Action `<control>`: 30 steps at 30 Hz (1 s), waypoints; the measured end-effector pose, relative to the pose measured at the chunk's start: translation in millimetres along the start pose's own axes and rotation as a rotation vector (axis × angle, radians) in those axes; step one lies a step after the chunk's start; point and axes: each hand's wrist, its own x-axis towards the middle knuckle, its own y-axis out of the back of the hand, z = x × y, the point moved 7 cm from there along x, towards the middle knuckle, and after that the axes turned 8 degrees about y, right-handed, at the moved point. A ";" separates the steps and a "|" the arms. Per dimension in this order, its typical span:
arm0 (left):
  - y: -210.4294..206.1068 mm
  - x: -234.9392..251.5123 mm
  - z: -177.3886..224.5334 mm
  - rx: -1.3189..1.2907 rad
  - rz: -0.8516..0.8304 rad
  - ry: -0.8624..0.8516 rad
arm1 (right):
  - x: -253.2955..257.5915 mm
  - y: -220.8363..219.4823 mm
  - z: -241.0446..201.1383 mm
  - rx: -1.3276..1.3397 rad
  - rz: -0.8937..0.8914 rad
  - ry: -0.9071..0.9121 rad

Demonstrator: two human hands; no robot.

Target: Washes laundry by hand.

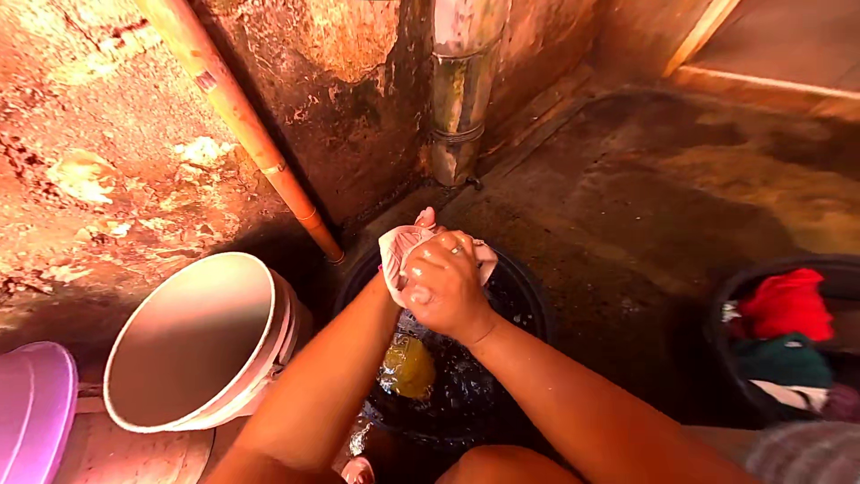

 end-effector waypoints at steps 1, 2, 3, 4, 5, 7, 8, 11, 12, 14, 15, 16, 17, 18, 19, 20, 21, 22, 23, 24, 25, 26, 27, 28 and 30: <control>-14.0 -11.1 7.7 0.165 -0.028 0.282 | -2.1 -2.8 -7.4 -0.033 -0.020 0.055; -29.7 -21.5 12.6 0.353 -0.069 0.510 | -6.5 -6.0 -15.1 -0.060 -0.046 0.109; -38.1 -26.6 13.0 0.526 -0.122 0.670 | -12.3 -9.8 -22.7 -0.091 -0.078 0.155; -41.4 -27.1 10.4 0.689 -0.179 0.769 | -18.8 -14.3 -29.8 -0.111 -0.105 0.194; -41.3 -26.1 6.4 0.871 -0.227 0.833 | -26.4 -19.9 -35.9 -0.126 -0.129 0.230; -38.9 -29.4 -8.7 1.232 -0.271 0.961 | -47.8 -34.8 -46.2 -0.131 -0.195 0.295; -36.9 -33.1 -20.0 1.452 -0.282 1.031 | -61.3 -43.7 -50.2 -0.127 -0.244 0.319; -20.1 -46.4 -54.7 1.973 -0.250 1.136 | -99.9 -65.2 -52.9 -0.029 -0.483 0.214; -10.5 -50.7 -62.0 2.067 -0.203 1.127 | -111.6 -71.8 -49.0 0.071 -0.583 0.076; 7.6 -55.0 -63.8 2.180 -0.075 1.061 | -132.7 -82.7 -41.8 0.166 -0.684 -0.071; 12.4 -54.2 -56.5 2.183 0.007 1.013 | -137.5 -84.0 -40.3 0.128 -0.660 -0.007; 14.6 -52.2 -42.7 2.162 0.106 0.962 | -137.0 -83.2 -39.7 0.055 -0.582 0.116; 15.0 -49.8 -22.9 2.137 0.218 0.917 | -132.3 -82.1 -38.2 -0.017 -0.484 0.227; 12.6 -47.8 1.6 2.124 0.339 0.858 | -126.2 -81.9 -34.4 -0.030 -0.423 0.265; 5.4 -46.9 30.3 2.137 0.459 0.778 | -120.6 -82.6 -27.6 0.005 -0.409 0.244; -7.1 -48.3 62.1 2.160 0.575 0.688 | -117.6 -83.6 -17.3 0.051 -0.426 0.182; -20.0 -52.1 96.2 2.166 0.686 0.573 | -120.1 -85.0 -2.4 0.097 -0.468 0.091; -33.3 -58.8 131.4 2.153 0.788 0.443 | -127.8 -86.4 18.3 0.132 -0.533 -0.024; -47.4 -68.0 165.2 2.134 0.890 0.317 | -140.2 -86.9 44.1 0.139 -0.615 -0.163; -60.7 -79.4 196.0 2.133 0.980 0.209 | -158.7 -85.8 72.1 0.106 -0.705 -0.306; -69.9 -92.0 223.7 2.142 1.053 0.127 | -182.2 -82.6 99.2 0.062 -0.823 -0.469; -73.4 -104.5 248.1 2.160 1.107 0.075 | -209.2 -76.5 123.2 0.012 -0.932 -0.639; -69.8 -116.7 270.3 2.171 1.165 0.076 | -238.7 -68.1 141.8 -0.032 -1.024 -0.799; -58.4 -128.7 290.3 2.175 1.219 0.124 | -268.3 -58.2 152.5 -0.063 -1.103 -0.936; -8.1 -151.7 324.9 2.222 1.257 0.384 | -317.7 -42.8 147.6 -0.083 -1.242 -1.106</control>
